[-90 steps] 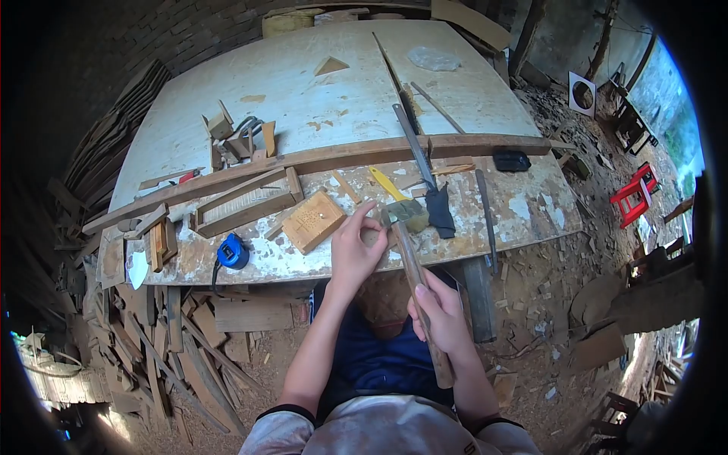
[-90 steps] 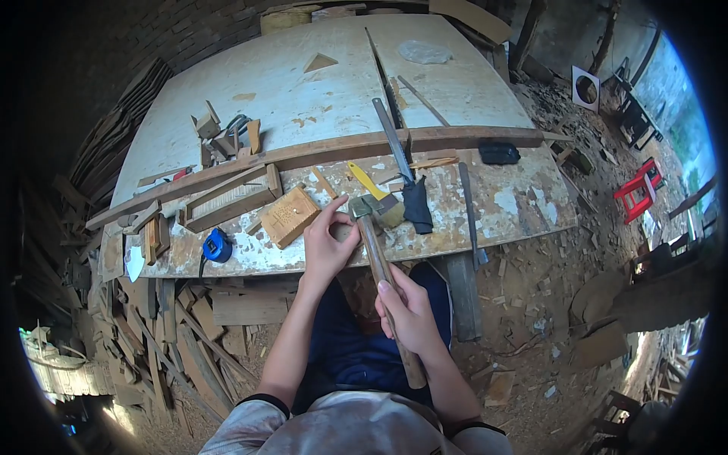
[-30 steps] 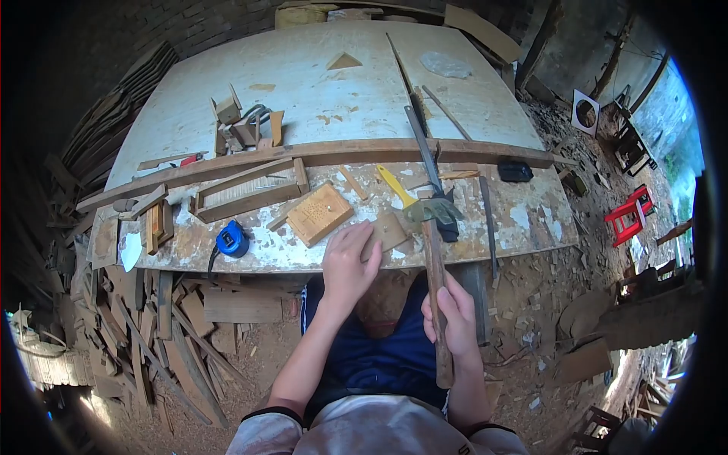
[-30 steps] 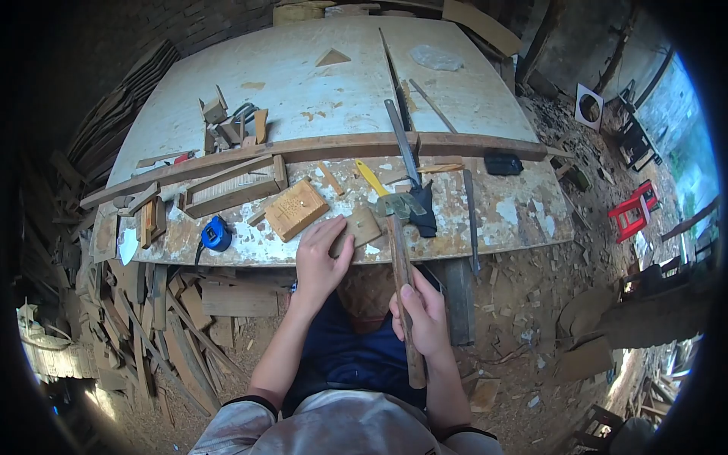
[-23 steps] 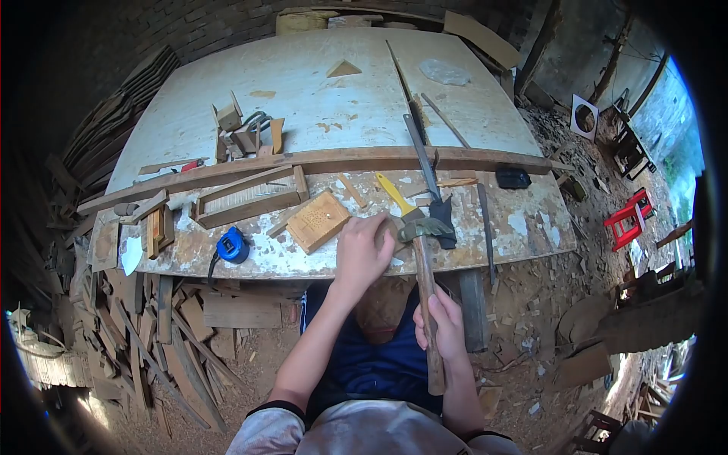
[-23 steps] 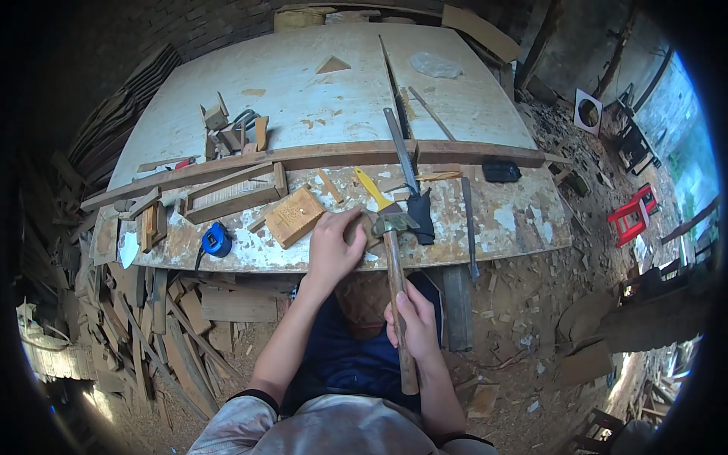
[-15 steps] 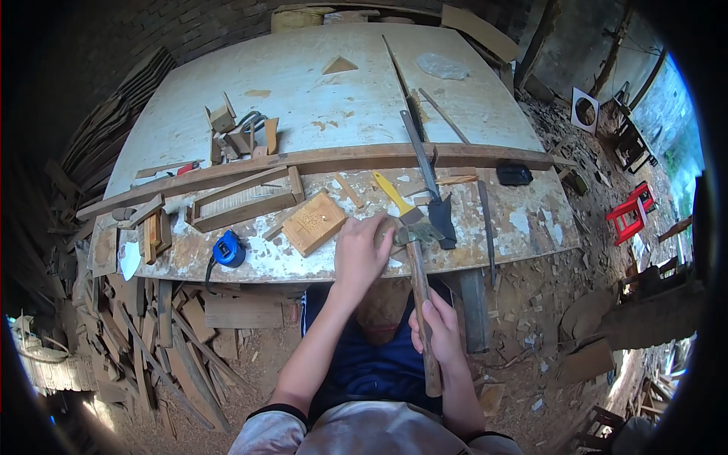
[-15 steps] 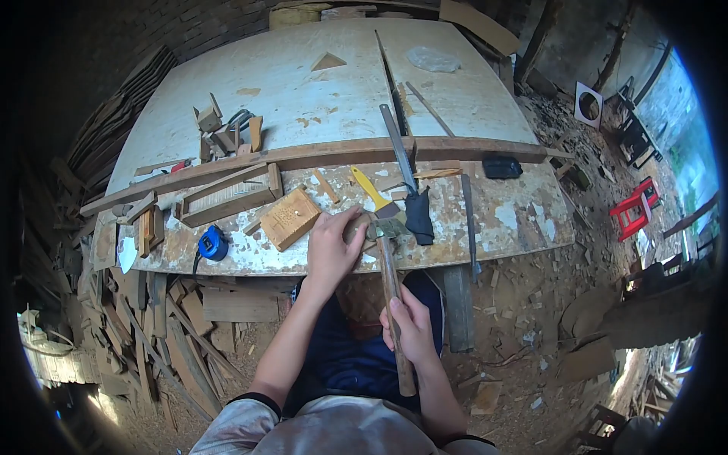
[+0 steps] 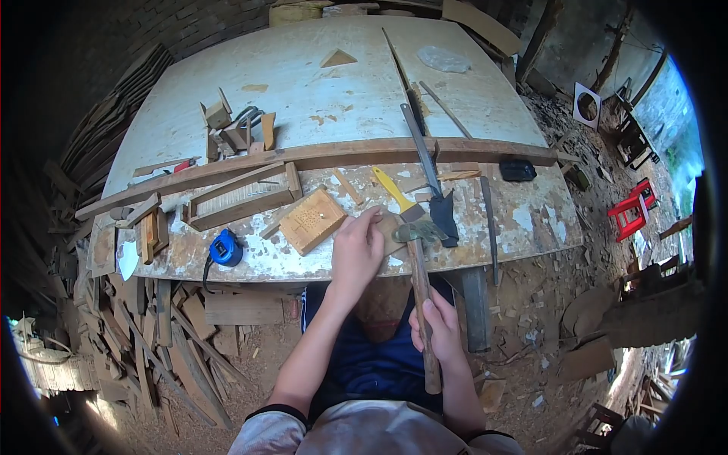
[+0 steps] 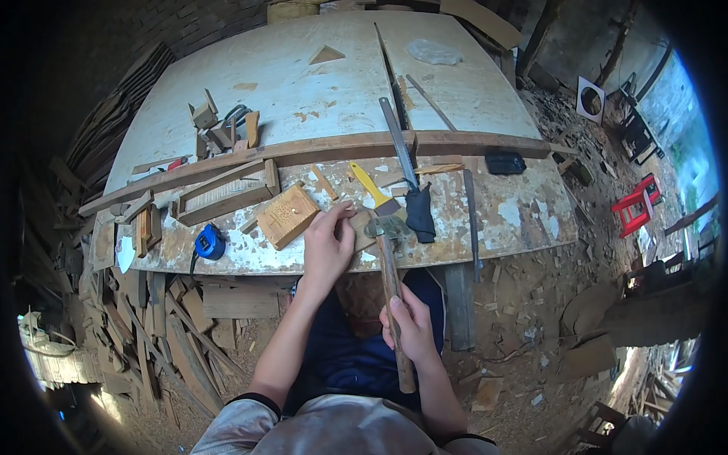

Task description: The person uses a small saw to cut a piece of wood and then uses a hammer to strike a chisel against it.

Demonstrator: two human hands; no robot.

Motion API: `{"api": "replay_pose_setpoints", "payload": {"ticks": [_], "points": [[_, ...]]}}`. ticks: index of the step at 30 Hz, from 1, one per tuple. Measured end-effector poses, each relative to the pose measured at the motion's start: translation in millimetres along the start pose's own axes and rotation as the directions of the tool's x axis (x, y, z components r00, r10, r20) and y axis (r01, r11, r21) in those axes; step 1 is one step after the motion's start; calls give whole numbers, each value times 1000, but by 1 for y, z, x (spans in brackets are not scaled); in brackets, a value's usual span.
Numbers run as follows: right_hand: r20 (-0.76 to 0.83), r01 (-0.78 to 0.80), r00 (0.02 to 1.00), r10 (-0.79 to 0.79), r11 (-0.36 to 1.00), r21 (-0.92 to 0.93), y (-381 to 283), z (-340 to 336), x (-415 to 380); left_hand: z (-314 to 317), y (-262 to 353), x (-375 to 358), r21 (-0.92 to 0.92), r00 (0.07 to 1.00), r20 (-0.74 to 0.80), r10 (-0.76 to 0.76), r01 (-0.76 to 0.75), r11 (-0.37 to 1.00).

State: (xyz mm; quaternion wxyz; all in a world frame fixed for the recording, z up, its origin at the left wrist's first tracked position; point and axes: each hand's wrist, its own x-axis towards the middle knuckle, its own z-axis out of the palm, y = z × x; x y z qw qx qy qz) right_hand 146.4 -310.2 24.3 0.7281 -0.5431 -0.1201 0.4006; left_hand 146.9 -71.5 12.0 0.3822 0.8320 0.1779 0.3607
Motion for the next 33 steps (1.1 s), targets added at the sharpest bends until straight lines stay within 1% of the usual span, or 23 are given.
{"api": "replay_pose_setpoints", "payload": {"ticks": [3,6,7,10,11,14,15,17,18,19,22,25,28,31,33], "points": [[5,-1,1000,1,1000,-2,2,-1,1,-3,1,0,4,1000,9,28,-28,1000],[1,3,1000,-3,1000,-8,2,-1,1,-5,-2,0,-113,1000,-18,-18,16,993],[0,6,1000,-6,1000,-8,2,-1,1,-5,-5,0,-163,997,-7,-71,69,984],[1,6,1000,-6,1000,9,2,0,0,-13,-1,3,-420,988,-81,-132,86,903],[3,7,1000,-7,1000,14,3,-1,1,-20,2,3,-362,986,-128,-105,52,931],[10,4,1000,-4,1000,27,6,-3,1,-58,14,5,-87,996,35,-83,86,992],[11,2,1000,-2,1000,28,7,-3,1,-69,24,7,43,985,127,-120,116,992],[16,4,1000,-4,1000,19,8,-4,2,-79,23,8,138,956,292,-13,-28,990],[16,7,1000,-8,1000,12,8,-4,2,-81,23,8,174,926,375,32,-105,979],[15,11,1000,-11,1000,5,8,-5,2,-76,16,6,142,917,393,74,-140,980],[8,1,1000,-1,1000,-2,3,-3,1,-74,16,7,179,890,432,146,-244,953],[0,3,1000,-3,1000,-31,3,1,1,-74,18,14,200,864,493,104,-229,953],[-12,4,1000,-4,1000,-29,6,2,2,-69,18,22,199,821,556,128,-281,939],[1,5,1000,-5,999,-33,7,0,4,-64,28,31,265,791,607,79,-294,918],[-5,1,1000,-1,999,-33,7,0,4,-57,23,34,254,785,614,77,-289,923]]}}
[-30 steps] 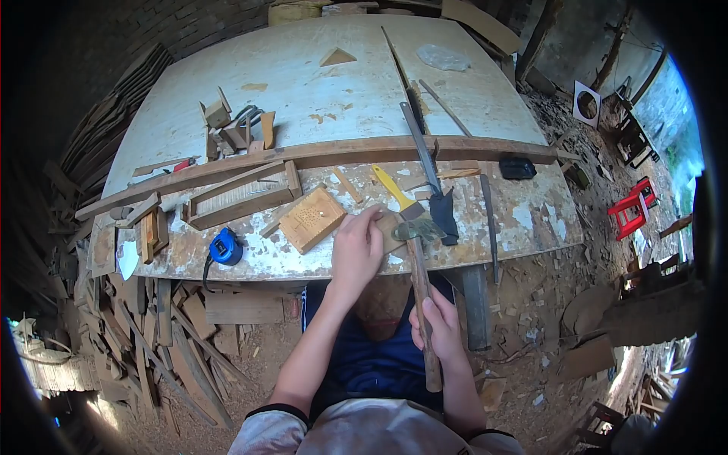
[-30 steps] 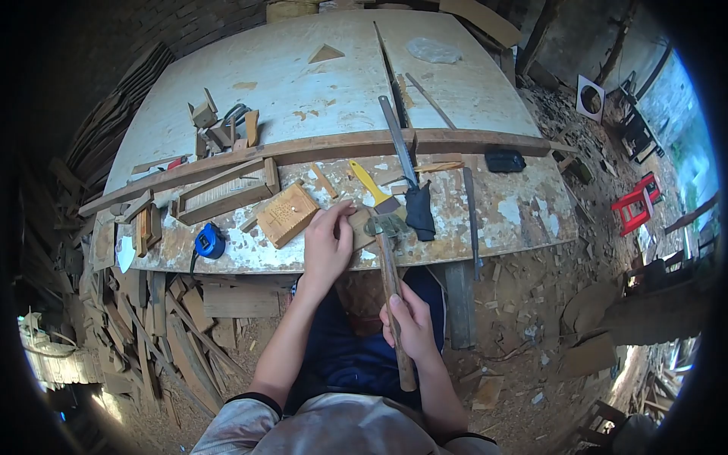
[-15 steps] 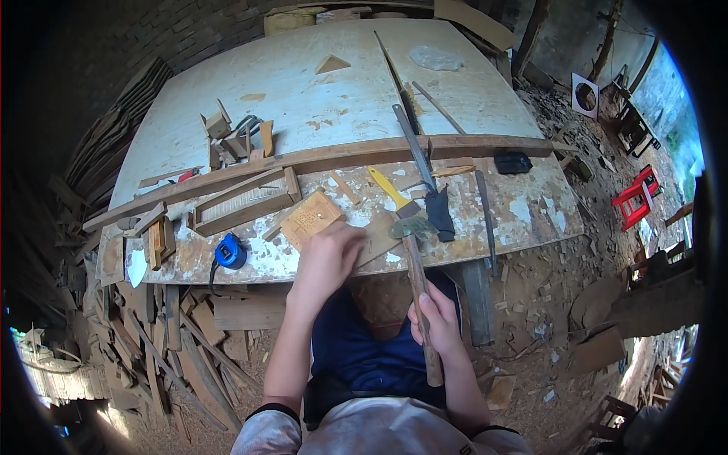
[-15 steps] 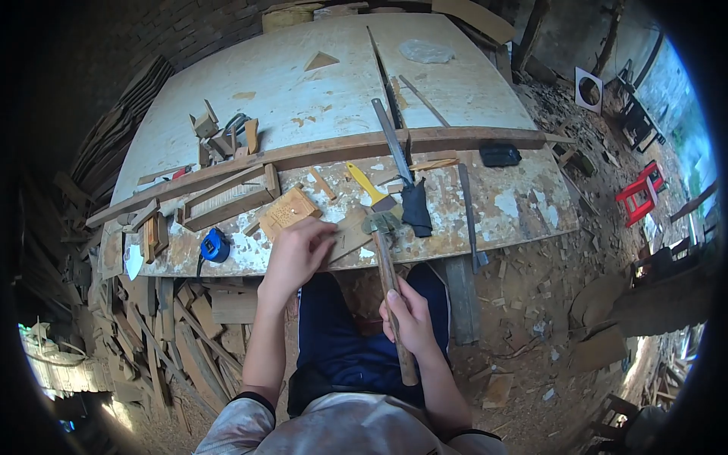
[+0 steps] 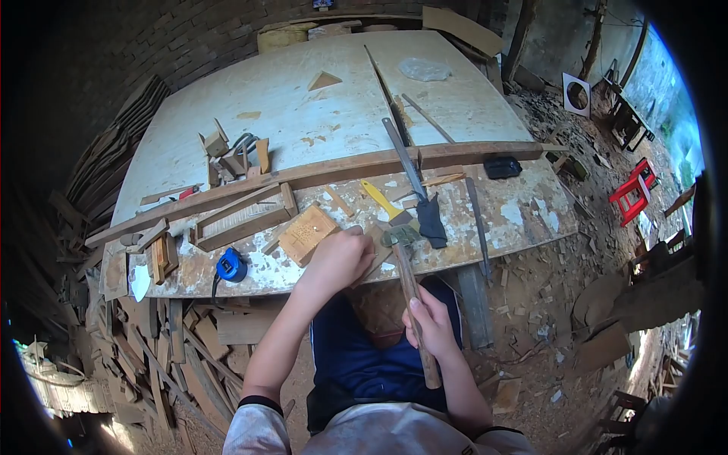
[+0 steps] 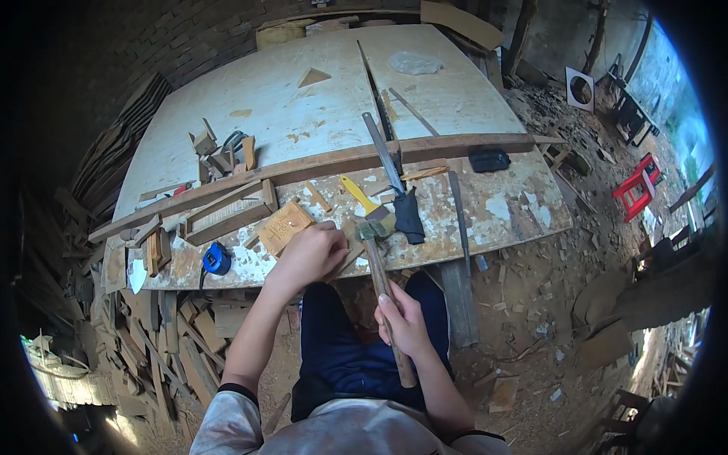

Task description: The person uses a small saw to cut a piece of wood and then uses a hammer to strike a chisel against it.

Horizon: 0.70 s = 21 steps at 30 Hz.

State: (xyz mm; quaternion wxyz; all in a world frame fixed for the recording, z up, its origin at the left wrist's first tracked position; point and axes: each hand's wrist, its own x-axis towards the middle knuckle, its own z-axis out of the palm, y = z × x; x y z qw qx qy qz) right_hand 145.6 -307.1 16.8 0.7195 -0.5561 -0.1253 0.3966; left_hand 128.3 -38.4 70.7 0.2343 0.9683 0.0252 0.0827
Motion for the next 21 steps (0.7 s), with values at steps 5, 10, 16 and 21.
{"api": "replay_pose_setpoints", "payload": {"ticks": [5,10,16,21], "points": [[5,2,1000,-2,1000,0,1,0,0,2,0,8,-2,999,19,-38,38,999],[14,-3,1000,3,1000,-4,1,-2,0,-2,8,7,-128,993,-122,-5,-11,992],[16,-2,1000,2,1000,-21,1,-3,1,48,-4,0,-528,858,-440,-264,-10,849],[5,-1,1000,1,1000,-24,2,-2,0,53,-8,-1,-473,827,-530,-187,-106,875]]}}
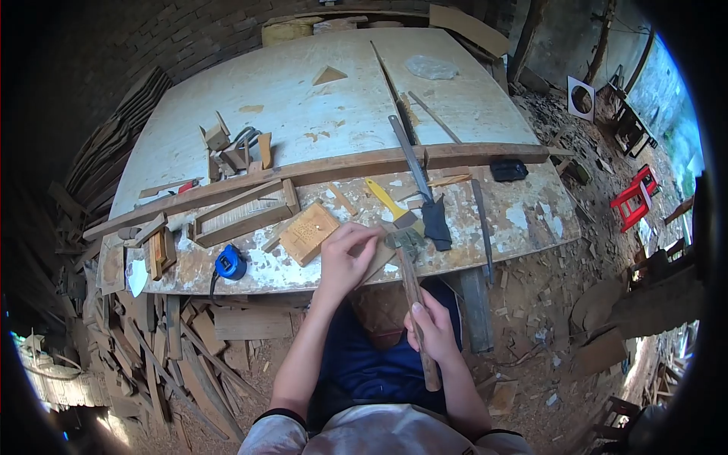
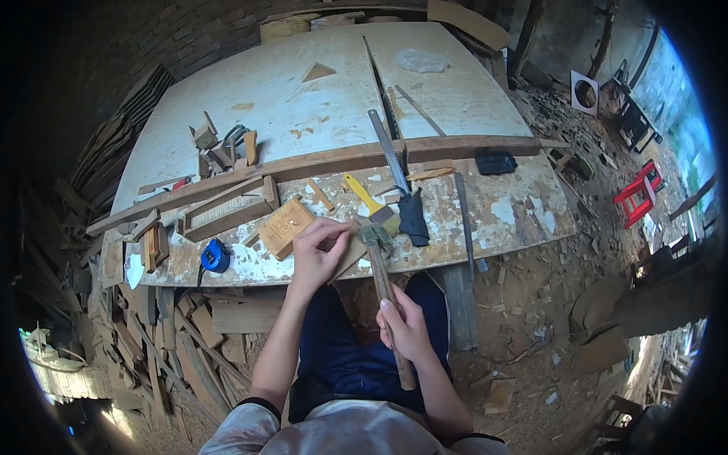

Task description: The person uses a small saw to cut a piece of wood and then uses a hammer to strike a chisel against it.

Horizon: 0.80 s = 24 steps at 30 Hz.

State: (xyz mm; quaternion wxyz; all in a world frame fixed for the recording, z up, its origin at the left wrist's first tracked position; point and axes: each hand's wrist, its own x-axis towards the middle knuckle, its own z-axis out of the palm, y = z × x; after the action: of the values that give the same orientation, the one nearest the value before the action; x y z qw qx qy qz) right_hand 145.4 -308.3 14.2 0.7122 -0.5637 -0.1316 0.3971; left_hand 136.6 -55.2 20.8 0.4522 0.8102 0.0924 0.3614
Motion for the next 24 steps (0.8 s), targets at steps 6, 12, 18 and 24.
{"api": "replay_pose_setpoints", "payload": {"ticks": [6,12,18,24], "points": [[2,9,1000,-9,1000,-16,3,1,1,-1,-5,-1,109,1000,-25,5,-2,994],[4,3,1000,-3,1000,-6,3,2,2,0,-5,-3,131,999,-31,20,-16,991],[0,-2,1000,2,1000,0,4,2,1,-1,-5,-2,147,999,-23,44,-40,988],[11,4,1000,-4,1000,0,5,0,2,0,-5,-3,148,999,-29,18,-14,989]]}}
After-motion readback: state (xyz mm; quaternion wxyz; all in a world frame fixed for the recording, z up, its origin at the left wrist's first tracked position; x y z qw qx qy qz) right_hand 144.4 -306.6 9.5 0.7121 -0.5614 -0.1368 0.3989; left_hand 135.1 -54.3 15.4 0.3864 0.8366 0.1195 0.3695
